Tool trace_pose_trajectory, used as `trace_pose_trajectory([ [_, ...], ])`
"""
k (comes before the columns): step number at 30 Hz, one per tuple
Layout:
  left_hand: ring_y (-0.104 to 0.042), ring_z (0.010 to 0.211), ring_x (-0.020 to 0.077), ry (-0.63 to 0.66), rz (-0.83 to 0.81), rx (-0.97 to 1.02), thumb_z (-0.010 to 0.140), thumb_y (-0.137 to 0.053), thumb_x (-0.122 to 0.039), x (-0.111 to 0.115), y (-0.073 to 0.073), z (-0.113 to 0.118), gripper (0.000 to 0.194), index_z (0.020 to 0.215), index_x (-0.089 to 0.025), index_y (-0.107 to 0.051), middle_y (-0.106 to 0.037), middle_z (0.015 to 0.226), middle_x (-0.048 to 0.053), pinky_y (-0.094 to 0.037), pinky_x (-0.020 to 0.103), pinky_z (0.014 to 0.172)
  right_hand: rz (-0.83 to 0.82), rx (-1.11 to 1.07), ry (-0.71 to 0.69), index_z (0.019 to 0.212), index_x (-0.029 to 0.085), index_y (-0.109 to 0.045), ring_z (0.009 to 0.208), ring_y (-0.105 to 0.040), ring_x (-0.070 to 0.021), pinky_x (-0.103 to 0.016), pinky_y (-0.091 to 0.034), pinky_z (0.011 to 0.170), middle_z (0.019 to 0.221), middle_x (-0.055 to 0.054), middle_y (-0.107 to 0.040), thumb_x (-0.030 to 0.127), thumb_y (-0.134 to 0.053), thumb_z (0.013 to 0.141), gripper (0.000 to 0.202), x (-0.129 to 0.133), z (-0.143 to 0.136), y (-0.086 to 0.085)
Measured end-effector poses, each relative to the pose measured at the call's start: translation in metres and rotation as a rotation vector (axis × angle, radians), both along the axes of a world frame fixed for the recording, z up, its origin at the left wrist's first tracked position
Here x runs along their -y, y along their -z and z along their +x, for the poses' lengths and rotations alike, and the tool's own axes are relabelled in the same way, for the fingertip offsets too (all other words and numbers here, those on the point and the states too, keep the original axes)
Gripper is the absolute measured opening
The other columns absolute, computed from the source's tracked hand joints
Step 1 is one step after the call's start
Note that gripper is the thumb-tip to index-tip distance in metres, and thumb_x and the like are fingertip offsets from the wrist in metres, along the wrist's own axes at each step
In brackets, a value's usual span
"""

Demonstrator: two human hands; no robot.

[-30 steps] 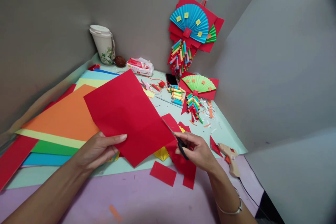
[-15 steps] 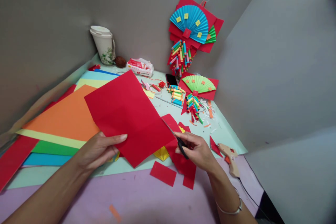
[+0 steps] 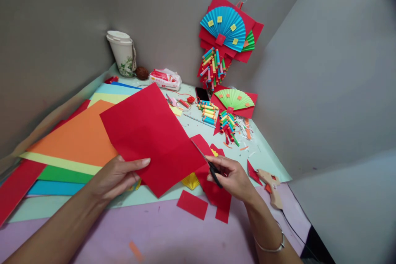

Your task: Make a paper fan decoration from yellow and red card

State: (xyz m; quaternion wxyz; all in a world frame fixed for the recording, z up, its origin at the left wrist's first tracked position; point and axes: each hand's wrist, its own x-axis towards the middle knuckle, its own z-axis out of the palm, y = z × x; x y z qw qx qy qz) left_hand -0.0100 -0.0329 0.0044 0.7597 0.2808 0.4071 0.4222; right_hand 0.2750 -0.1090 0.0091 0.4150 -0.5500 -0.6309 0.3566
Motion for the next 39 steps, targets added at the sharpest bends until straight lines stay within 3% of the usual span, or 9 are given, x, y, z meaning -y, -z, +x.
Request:
trace_pose_trajectory([
  [8, -0.072, 0.099, 0.0343, 0.030, -0.001, 0.001, 0.060, -0.085, -0.005, -0.002, 0.007, 0.000, 0.053, 0.109, -0.022, -0.072, -0.077, 0.109, 0.011, -0.065, 0.038, 0.078, -0.023, -0.008, 0.001, 0.116, 0.024, -0.071, 0.073, -0.060, -0.0142, -0.026, -0.048, 0.064, 0.095, -0.004, -0.071, 0.022, -0.074, 0.073, 0.044, -0.001, -0.001, 0.000],
  [16, -0.072, 0.098, 0.0348, 0.017, 0.009, -0.019, 0.060, -0.085, -0.005, -0.001, 0.003, 0.002, 0.044, 0.100, -0.019, -0.073, -0.078, 0.106, 0.012, -0.066, 0.034, 0.071, -0.065, -0.124, -0.006, 0.116, 0.025, -0.071, 0.070, -0.064, -0.0128, -0.025, -0.049, 0.064, 0.088, -0.002, -0.069, 0.016, -0.070, 0.074, 0.043, -0.001, -0.003, 0.003],
  [21, -0.071, 0.102, 0.0344, 0.020, -0.007, 0.009, 0.060, -0.085, -0.004, -0.001, 0.003, 0.001, 0.056, 0.112, -0.020, -0.070, -0.076, 0.110, 0.011, -0.064, 0.036, 0.080, -0.070, -0.303, 0.091, 0.115, 0.025, -0.070, 0.065, -0.061, -0.0104, -0.023, -0.049, 0.063, 0.073, 0.002, -0.065, 0.020, -0.070, 0.077, 0.038, -0.006, 0.002, 0.010],
  [27, -0.067, 0.109, 0.0350, 0.097, -0.009, 0.060, 0.066, -0.083, -0.008, 0.002, 0.004, 0.001, 0.065, 0.126, -0.024, -0.064, -0.073, 0.120, 0.012, -0.060, 0.042, 0.090, -0.115, -0.464, 0.159, 0.118, 0.025, -0.065, 0.072, -0.063, -0.0123, -0.022, -0.049, 0.062, 0.085, -0.001, -0.068, 0.031, -0.076, 0.077, 0.043, -0.011, 0.002, 0.015],
  [33, -0.064, 0.114, 0.0355, 0.187, 0.000, 0.113, 0.071, -0.081, -0.010, 0.006, 0.004, 0.002, 0.055, 0.123, -0.023, -0.068, -0.070, 0.124, 0.012, -0.055, 0.044, 0.097, -0.254, -0.575, 0.164, 0.116, 0.025, -0.067, 0.071, -0.058, -0.0117, -0.019, -0.047, 0.054, 0.089, -0.001, -0.065, 0.035, -0.084, 0.067, 0.053, -0.011, -0.018, 0.022],
  [39, -0.066, 0.112, 0.0351, 0.208, 0.007, 0.111, 0.072, -0.080, -0.010, 0.009, -0.001, 0.001, 0.052, 0.120, -0.024, -0.069, -0.074, 0.118, 0.011, -0.056, 0.044, 0.095, -0.244, -0.603, 0.171, 0.108, 0.025, -0.071, 0.069, -0.054, -0.0099, -0.020, -0.046, 0.060, 0.080, 0.002, -0.063, 0.027, -0.088, 0.057, 0.053, -0.013, -0.028, 0.027],
])
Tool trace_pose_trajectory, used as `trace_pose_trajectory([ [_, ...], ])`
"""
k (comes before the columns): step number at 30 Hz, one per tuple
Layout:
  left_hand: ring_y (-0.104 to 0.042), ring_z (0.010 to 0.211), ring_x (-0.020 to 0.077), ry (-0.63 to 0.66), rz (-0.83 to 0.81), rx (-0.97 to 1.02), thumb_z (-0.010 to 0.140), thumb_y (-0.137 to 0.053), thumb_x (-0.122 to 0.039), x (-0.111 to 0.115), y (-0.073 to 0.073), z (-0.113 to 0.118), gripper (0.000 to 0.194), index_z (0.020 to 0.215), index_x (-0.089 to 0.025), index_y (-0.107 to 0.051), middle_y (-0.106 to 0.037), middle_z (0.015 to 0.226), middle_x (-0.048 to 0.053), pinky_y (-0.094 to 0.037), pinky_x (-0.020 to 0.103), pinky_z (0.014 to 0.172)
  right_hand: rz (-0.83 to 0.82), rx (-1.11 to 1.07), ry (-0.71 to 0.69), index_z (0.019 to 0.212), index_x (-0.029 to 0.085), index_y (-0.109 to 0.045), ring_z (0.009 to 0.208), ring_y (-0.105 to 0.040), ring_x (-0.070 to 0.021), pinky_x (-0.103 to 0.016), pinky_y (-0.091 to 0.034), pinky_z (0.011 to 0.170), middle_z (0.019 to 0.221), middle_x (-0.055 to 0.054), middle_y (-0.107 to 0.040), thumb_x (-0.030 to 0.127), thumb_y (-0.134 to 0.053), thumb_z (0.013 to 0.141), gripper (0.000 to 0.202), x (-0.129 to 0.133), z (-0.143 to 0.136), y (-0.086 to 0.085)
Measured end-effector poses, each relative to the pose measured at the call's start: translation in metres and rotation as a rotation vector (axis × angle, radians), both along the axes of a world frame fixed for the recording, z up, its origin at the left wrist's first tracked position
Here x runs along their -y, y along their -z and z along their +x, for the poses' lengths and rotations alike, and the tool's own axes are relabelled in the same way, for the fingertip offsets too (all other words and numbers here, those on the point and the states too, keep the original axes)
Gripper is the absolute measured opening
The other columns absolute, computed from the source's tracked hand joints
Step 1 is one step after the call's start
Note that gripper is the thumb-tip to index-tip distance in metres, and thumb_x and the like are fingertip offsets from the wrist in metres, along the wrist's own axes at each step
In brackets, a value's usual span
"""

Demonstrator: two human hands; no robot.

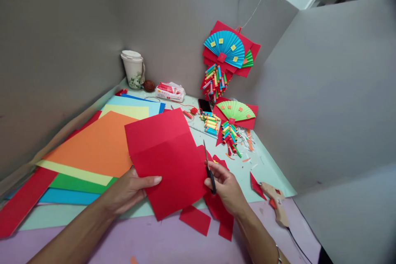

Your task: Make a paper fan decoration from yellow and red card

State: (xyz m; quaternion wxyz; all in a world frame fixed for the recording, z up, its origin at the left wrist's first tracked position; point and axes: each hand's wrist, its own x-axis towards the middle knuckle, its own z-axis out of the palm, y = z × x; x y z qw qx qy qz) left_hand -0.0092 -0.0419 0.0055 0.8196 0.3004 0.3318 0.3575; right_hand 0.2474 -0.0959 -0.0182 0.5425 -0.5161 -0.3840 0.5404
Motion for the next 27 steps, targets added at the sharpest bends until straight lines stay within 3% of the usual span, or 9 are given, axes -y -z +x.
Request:
trace_pose_trajectory([
  [3, -0.068, 0.108, 0.0359, 0.019, -0.004, -0.008, 0.072, -0.080, -0.011, 0.001, -0.002, -0.001, 0.054, 0.123, -0.023, -0.067, -0.074, 0.116, 0.012, -0.056, 0.046, 0.094, 0.000, -0.001, -0.002, 0.108, 0.024, -0.070, 0.065, -0.053, -0.0090, -0.020, -0.045, 0.057, 0.077, 0.003, -0.062, 0.026, -0.087, 0.058, 0.054, 0.000, -0.003, 0.001],
  [7, -0.070, 0.103, 0.0369, 0.027, -0.026, -0.001, 0.071, -0.081, -0.014, 0.000, -0.004, -0.006, 0.057, 0.125, -0.021, -0.066, -0.076, 0.112, 0.013, -0.058, 0.047, 0.089, -0.004, -0.008, -0.031, 0.114, 0.023, -0.067, 0.068, -0.057, -0.0091, -0.021, -0.049, 0.065, 0.074, 0.006, -0.060, 0.022, -0.087, 0.057, 0.061, 0.002, -0.007, -0.001],
  [12, -0.072, 0.097, 0.0378, -0.163, -0.130, 0.040, 0.071, -0.081, -0.027, -0.005, -0.008, -0.012, 0.049, 0.118, -0.019, -0.069, -0.079, 0.100, 0.013, -0.062, 0.045, 0.082, -0.057, 0.018, -0.145, 0.112, 0.024, -0.068, 0.071, -0.062, -0.0109, -0.023, -0.052, 0.068, 0.081, 0.004, -0.063, 0.023, -0.087, 0.058, 0.058, 0.007, -0.009, -0.003],
  [15, -0.072, 0.096, 0.0381, -0.225, -0.161, 0.015, 0.072, -0.079, -0.020, -0.009, -0.010, -0.012, 0.050, 0.121, -0.017, -0.068, -0.079, 0.100, 0.015, -0.062, 0.046, 0.083, -0.092, 0.053, -0.195, 0.112, 0.025, -0.069, 0.070, -0.062, -0.0101, -0.022, -0.051, 0.067, 0.079, 0.005, -0.062, 0.021, -0.086, 0.060, 0.054, 0.009, -0.009, -0.003],
  [21, -0.071, 0.099, 0.0391, -0.203, -0.166, -0.004, 0.073, -0.077, -0.015, -0.014, -0.010, -0.010, 0.056, 0.128, -0.015, -0.063, -0.078, 0.103, 0.017, -0.061, 0.048, 0.085, -0.147, 0.134, -0.157, 0.122, 0.020, -0.062, 0.070, -0.060, -0.0107, -0.021, -0.047, 0.060, 0.081, 0.002, -0.063, 0.025, -0.080, 0.069, 0.057, 0.006, 0.002, -0.007],
  [27, -0.071, 0.098, 0.0377, -0.136, -0.209, 0.039, 0.077, -0.075, -0.017, -0.012, -0.006, -0.011, 0.048, 0.124, -0.016, -0.065, -0.078, 0.102, 0.016, -0.061, 0.048, 0.087, -0.136, 0.219, -0.142, 0.129, 0.018, -0.057, 0.072, -0.062, -0.0142, -0.023, -0.048, 0.056, 0.086, -0.001, -0.067, 0.028, -0.075, 0.072, 0.061, 0.005, 0.011, -0.010],
])
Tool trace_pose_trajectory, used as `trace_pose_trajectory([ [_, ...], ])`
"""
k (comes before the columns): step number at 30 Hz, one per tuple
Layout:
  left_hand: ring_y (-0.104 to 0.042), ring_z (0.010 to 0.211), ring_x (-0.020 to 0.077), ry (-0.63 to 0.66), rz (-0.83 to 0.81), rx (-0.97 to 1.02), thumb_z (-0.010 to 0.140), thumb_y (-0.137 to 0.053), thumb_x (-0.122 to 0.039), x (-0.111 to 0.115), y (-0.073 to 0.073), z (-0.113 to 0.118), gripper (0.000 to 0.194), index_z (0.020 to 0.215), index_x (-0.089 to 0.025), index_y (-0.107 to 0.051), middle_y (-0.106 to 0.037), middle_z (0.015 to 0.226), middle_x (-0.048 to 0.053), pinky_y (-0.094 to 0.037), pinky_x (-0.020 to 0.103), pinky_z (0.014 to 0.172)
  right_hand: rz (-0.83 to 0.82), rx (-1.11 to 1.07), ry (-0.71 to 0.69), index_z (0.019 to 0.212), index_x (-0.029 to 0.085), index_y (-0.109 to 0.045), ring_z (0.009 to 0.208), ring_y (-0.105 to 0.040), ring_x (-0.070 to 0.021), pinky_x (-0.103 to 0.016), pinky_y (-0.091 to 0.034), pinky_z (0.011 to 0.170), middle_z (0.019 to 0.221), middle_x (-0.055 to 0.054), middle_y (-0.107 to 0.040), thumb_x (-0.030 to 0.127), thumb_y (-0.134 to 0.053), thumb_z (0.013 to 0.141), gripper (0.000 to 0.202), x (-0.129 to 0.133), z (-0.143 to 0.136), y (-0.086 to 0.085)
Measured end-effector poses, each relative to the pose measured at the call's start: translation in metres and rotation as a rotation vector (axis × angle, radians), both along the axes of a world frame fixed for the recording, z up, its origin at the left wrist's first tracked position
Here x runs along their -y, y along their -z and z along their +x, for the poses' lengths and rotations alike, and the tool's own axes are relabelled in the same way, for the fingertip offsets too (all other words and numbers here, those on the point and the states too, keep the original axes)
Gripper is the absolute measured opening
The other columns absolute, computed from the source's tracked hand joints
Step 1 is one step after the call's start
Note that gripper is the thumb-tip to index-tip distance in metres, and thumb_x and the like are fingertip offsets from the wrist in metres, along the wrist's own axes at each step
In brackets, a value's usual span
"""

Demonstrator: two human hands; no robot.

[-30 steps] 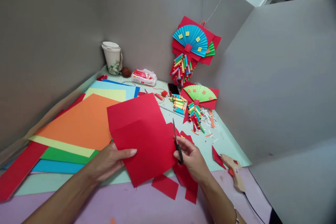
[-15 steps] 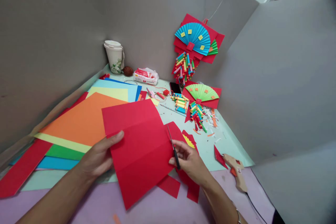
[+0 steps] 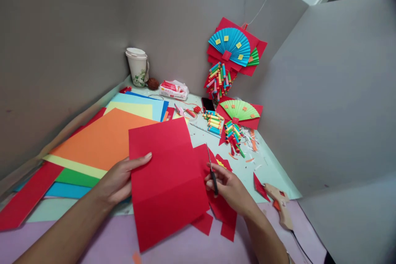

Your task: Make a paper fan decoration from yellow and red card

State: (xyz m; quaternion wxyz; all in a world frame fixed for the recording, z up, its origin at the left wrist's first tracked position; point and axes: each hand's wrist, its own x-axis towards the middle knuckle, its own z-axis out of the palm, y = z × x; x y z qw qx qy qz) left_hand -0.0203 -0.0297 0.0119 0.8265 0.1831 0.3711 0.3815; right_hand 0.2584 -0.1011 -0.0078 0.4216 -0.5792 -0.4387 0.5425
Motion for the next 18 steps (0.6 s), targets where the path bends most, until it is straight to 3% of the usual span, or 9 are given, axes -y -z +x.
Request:
trace_pose_trajectory([
  [3, -0.072, 0.096, 0.0375, 0.042, -0.058, 0.016, 0.076, -0.076, -0.017, 0.005, 0.000, 0.005, 0.050, 0.125, -0.015, -0.064, -0.077, 0.105, 0.016, -0.061, 0.047, 0.087, 0.007, 0.004, -0.040, 0.125, 0.020, -0.061, 0.066, -0.062, -0.0128, -0.023, -0.048, 0.057, 0.080, 0.001, -0.067, 0.025, -0.075, 0.071, 0.056, 0.002, -0.001, 0.002],
  [8, -0.070, 0.101, 0.0383, 0.108, -0.145, 0.044, 0.076, -0.076, -0.020, 0.012, 0.000, 0.016, 0.053, 0.127, -0.014, -0.063, -0.077, 0.105, 0.016, -0.061, 0.046, 0.087, -0.069, -0.169, -0.152, 0.121, 0.022, -0.064, 0.059, -0.059, -0.0107, -0.026, -0.050, 0.061, 0.076, 0.003, -0.067, 0.023, -0.075, 0.071, 0.051, 0.005, -0.008, -0.001],
  [13, -0.070, 0.100, 0.0387, 0.086, -0.194, 0.067, 0.075, -0.076, -0.019, 0.015, 0.003, 0.023, 0.056, 0.129, -0.017, -0.062, -0.078, 0.105, 0.014, -0.061, 0.048, 0.086, -0.035, -0.182, -0.297, 0.119, 0.026, -0.067, 0.078, -0.067, -0.0161, -0.032, -0.054, 0.078, 0.093, 0.000, -0.072, 0.029, -0.070, 0.078, 0.041, 0.012, -0.023, -0.018],
  [18, -0.069, 0.102, 0.0400, 0.145, -0.168, 0.079, 0.073, -0.077, -0.017, 0.023, 0.007, 0.030, 0.053, 0.125, -0.018, -0.065, -0.079, 0.097, 0.014, -0.060, 0.050, 0.086, 0.111, 0.035, -0.456, 0.103, 0.027, -0.075, 0.094, -0.066, -0.0236, -0.036, -0.053, 0.083, 0.099, -0.002, -0.074, 0.032, -0.071, 0.078, 0.026, 0.020, -0.027, -0.020],
])
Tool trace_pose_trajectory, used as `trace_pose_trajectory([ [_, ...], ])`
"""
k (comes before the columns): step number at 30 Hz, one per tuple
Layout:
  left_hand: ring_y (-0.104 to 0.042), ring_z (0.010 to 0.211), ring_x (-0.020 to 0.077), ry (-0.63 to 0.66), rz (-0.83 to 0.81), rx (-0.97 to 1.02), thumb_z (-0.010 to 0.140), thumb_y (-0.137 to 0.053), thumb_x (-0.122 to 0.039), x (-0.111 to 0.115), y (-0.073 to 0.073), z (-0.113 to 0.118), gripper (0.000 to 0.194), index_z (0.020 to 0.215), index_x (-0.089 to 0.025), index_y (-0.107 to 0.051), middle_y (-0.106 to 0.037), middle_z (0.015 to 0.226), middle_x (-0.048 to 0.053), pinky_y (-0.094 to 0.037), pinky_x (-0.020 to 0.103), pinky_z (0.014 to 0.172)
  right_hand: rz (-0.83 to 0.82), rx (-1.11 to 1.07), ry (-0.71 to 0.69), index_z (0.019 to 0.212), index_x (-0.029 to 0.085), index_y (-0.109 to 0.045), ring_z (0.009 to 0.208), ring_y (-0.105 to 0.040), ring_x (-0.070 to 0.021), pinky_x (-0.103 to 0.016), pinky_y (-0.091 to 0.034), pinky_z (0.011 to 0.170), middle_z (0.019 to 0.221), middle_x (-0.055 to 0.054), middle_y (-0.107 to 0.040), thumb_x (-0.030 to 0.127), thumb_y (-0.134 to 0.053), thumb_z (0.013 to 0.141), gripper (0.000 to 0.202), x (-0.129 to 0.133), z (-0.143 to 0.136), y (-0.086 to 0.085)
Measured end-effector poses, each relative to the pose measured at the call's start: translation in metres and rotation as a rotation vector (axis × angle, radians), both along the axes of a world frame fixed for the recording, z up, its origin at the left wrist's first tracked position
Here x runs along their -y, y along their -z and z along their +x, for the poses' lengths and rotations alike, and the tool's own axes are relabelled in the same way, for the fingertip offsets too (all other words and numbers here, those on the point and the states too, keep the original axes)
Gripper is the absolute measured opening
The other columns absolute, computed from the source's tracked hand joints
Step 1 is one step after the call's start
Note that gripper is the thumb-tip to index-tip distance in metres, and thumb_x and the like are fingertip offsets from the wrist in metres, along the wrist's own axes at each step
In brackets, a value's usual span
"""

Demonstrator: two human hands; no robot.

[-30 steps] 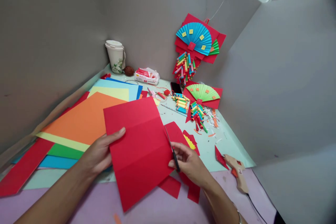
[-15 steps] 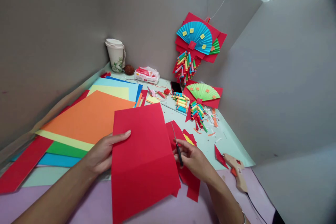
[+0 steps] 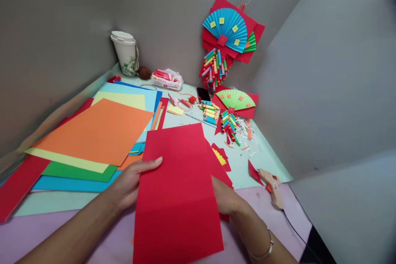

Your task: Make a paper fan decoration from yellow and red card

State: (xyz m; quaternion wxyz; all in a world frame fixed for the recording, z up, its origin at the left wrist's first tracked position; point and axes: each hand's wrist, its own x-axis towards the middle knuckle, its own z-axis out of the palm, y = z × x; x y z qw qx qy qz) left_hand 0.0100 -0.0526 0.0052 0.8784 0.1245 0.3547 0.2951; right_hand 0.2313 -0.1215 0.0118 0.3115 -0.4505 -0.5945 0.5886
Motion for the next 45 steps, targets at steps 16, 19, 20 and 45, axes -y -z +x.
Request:
trace_pose_trajectory([
  [16, -0.073, 0.092, 0.0370, -0.088, 0.060, -0.048, 0.076, -0.074, -0.016, -0.006, -0.007, -0.011, 0.039, 0.115, -0.013, -0.070, -0.080, 0.095, 0.012, -0.061, 0.043, 0.084, -0.412, -0.522, 0.206, 0.094, 0.019, -0.075, 0.082, -0.071, -0.0228, -0.033, -0.056, 0.074, 0.087, -0.005, -0.075, 0.044, -0.087, 0.058, 0.046, -0.002, -0.022, 0.022],
  [19, -0.075, 0.086, 0.0358, -0.149, 0.104, -0.076, 0.076, -0.074, -0.015, -0.012, -0.006, -0.016, 0.040, 0.115, -0.014, -0.069, -0.080, 0.091, 0.011, -0.062, 0.044, 0.082, -0.301, -0.543, 0.298, 0.109, 0.022, -0.072, 0.089, -0.071, -0.0214, -0.031, -0.055, 0.079, 0.102, -0.006, -0.075, 0.043, -0.083, 0.068, 0.047, -0.005, -0.019, 0.022],
  [20, -0.075, 0.085, 0.0354, -0.163, 0.119, -0.083, 0.077, -0.074, -0.016, -0.013, -0.006, -0.018, 0.039, 0.115, -0.014, -0.070, -0.080, 0.092, 0.011, -0.062, 0.044, 0.082, -0.266, -0.553, 0.332, 0.113, 0.024, -0.070, 0.092, -0.071, -0.0213, -0.031, -0.055, 0.080, 0.107, -0.006, -0.074, 0.041, -0.082, 0.071, 0.048, -0.006, -0.018, 0.021],
  [45, -0.076, 0.079, 0.0334, -0.136, 0.369, -0.218, 0.074, -0.078, -0.024, -0.017, -0.007, -0.029, 0.054, 0.125, -0.019, -0.060, -0.079, 0.096, 0.012, -0.064, 0.046, 0.069, -0.115, -0.555, 0.343, 0.127, 0.024, -0.063, 0.109, -0.065, -0.0251, -0.039, -0.047, 0.097, 0.120, -0.010, -0.069, 0.037, -0.072, 0.084, 0.046, -0.008, -0.010, 0.029],
])
